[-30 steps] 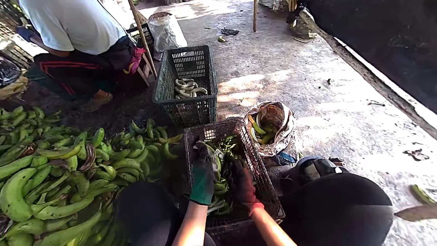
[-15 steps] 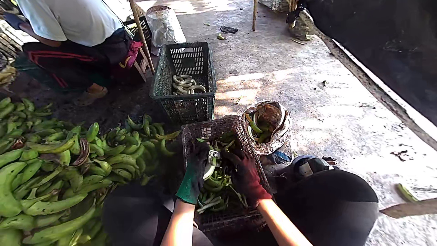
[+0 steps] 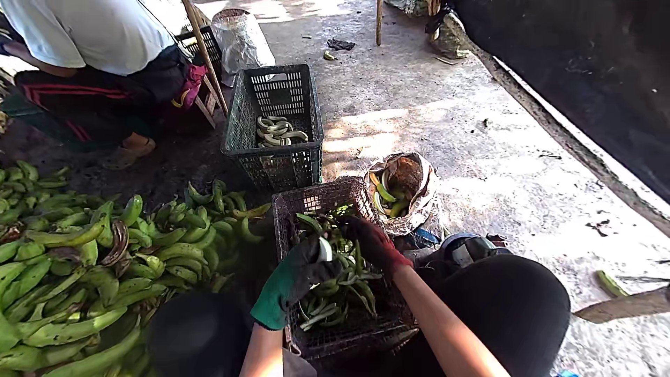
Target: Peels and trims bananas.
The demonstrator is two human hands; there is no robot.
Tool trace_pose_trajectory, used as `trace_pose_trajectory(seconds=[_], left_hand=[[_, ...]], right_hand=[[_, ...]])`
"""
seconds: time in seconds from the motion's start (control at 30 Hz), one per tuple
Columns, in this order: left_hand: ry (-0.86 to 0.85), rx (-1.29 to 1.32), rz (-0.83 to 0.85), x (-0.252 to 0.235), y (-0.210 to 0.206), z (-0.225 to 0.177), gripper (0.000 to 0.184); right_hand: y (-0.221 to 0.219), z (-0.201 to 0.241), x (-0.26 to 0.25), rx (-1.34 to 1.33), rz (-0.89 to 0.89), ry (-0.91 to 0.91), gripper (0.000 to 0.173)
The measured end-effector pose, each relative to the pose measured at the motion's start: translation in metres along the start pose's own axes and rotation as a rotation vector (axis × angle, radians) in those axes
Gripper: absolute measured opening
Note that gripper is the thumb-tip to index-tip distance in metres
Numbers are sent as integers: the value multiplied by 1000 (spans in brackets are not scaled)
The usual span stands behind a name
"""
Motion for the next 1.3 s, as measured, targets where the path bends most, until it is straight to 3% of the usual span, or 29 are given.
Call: trace_pose_trajectory(seconds=[0.07, 0.17, 0.23, 0.3, 0.43, 0.57, 0.7, 0.8, 0.87, 0.97, 1.07, 1.2, 1.3], left_hand=[[-32, 1, -243, -3, 20, 3, 65], [-138, 558, -603, -4, 31, 15, 25], [-178, 1020, -673, -13, 30, 28, 40], [-153, 1168, -660, -17, 24, 34, 42], [-119, 1122, -514, -16, 9, 38, 40], [-73, 667, -813, -2, 28, 36, 30], [-11, 332, -764, 3, 23, 27, 35], [12, 271, -695, 7, 19, 21, 30], [-5, 378, -607, 4, 19, 26, 31], [-110, 790, -574, -7, 24, 41, 37], [-190, 1013, -474, -11, 33, 37, 48], [-168, 999, -379, -9, 33, 30, 45], [-69, 1057, -431, -10, 19, 29, 42]], right_hand=[[3, 5, 11, -25, -131, 7, 41], [-20, 32, 52, 68, -365, 181, 44], [-38, 42, 74, 154, -552, 349, 39], [-44, 48, 76, 219, -618, 427, 37], [-30, 56, 65, 221, -559, 404, 39], [-30, 64, 65, 322, -599, 415, 40], [-26, 64, 38, 206, -150, 17, 41], [-32, 50, 21, 24, 23, -50, 40], [-33, 40, 16, -70, 6, -44, 39], [-23, 30, 19, -94, -102, -35, 40], [-29, 45, 46, 35, -172, 186, 42], [-47, 60, 80, 173, -430, 571, 36], [-48, 62, 67, 112, -465, 448, 36]])
Point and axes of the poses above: each hand's wrist, its own x-axis away from the middle knuckle, its own y-axis out of the back of the hand, z = x × y, the point moved 7 cm from there along -x, towards the middle knuckle, and after that the axes turned 4 degrees about z, right-handed, at the moved point
